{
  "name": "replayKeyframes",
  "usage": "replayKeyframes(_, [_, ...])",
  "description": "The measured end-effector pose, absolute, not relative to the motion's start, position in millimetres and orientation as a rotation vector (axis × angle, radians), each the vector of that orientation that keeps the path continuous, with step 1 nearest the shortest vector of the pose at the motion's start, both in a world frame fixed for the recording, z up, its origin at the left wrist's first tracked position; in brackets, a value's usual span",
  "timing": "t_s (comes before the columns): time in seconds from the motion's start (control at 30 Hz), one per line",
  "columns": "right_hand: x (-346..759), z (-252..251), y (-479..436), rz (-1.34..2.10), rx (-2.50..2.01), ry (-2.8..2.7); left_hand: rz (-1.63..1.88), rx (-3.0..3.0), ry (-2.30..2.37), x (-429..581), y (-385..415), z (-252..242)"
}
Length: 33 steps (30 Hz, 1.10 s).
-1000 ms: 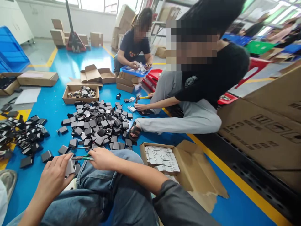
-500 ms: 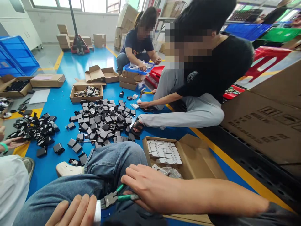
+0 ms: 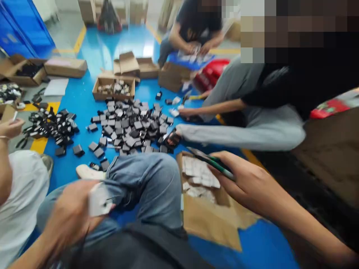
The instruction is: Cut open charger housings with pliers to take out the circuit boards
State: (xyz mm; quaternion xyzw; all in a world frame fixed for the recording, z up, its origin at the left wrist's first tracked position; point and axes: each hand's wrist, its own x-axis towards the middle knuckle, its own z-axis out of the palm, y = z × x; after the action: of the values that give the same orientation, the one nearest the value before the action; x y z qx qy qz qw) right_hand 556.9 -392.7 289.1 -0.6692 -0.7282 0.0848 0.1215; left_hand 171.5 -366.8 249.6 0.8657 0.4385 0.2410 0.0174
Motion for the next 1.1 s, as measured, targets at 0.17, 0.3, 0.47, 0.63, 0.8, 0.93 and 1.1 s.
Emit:
replayKeyframes(0.17, [484,268,-378,0.463,-1.537,-2.364,0.84,2.549,1.2,199,-336,256])
replayKeyframes(0.3, [462,264,-375,0.587,-1.489,-2.315,0.846,2.477,1.261,196,-327,263])
replayKeyframes(0.47, [460,265,-367,0.799,-1.313,-2.376,0.818,2.472,1.252,183,-340,268])
replayKeyframes(0.63, [451,258,-354,0.92,-1.168,-2.413,0.823,2.453,1.244,179,-350,274])
replayKeyframes(0.8, [434,242,-354,1.461,-1.049,-2.057,0.749,2.142,0.983,185,-355,251])
replayKeyframes(0.93, [426,235,-369,1.83,-0.918,-1.714,0.546,1.966,0.659,197,-366,231])
replayKeyframes(1.1, [427,252,-383,2.015,-0.847,-1.567,0.49,1.928,0.503,204,-382,233])
